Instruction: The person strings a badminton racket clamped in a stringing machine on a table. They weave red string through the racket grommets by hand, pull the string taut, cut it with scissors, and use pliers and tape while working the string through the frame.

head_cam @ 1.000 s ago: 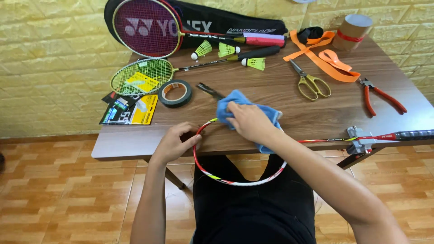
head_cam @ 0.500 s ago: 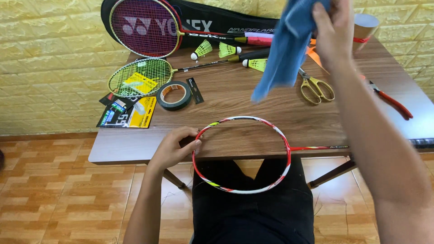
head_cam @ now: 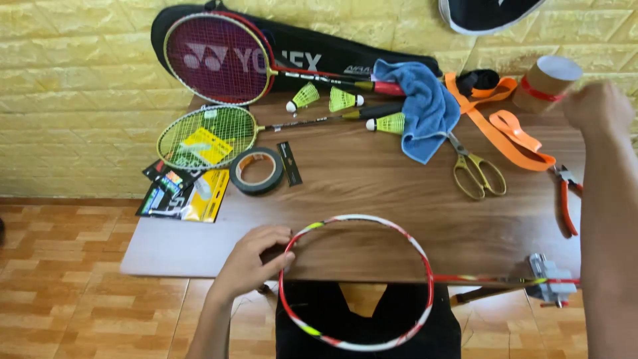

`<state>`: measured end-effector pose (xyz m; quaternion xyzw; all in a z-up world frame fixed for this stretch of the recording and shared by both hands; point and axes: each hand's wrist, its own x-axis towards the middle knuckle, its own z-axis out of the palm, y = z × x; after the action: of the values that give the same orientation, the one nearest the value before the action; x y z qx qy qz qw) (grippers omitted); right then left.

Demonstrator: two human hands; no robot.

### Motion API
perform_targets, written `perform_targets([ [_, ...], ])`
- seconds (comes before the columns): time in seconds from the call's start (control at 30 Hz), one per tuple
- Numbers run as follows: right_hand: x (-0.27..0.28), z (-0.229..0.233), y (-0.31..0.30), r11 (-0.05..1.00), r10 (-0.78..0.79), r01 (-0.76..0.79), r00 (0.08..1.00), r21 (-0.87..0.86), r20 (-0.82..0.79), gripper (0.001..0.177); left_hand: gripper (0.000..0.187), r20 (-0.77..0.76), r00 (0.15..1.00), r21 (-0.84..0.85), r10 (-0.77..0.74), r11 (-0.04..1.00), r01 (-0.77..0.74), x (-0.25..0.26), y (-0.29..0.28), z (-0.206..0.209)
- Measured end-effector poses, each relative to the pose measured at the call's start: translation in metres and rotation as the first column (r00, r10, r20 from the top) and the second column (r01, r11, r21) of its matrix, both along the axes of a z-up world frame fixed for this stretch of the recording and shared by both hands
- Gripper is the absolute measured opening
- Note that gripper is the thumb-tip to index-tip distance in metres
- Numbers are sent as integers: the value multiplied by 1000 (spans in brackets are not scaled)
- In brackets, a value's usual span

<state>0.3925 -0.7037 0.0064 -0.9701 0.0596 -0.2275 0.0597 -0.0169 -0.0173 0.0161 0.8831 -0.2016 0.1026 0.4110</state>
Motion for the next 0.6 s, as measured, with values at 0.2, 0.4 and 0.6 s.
perform_targets([
  [0.2, -17, -21, -1, 989, -17, 1, 995, 149, 103, 77, 24, -34, 999, 0, 18, 1000, -18, 7, 0, 1],
  [0.4, 16, -8, 24, 993, 105, -98, 988, -72, 109, 60, 24, -115, 993, -13, -6, 1000, 4, 11, -3, 7],
  [0.6, 98, -60, -46, 935, 249, -299, 936, 189, 249, 23, 21, -81, 996, 9, 35, 999, -34, 10, -2, -2],
])
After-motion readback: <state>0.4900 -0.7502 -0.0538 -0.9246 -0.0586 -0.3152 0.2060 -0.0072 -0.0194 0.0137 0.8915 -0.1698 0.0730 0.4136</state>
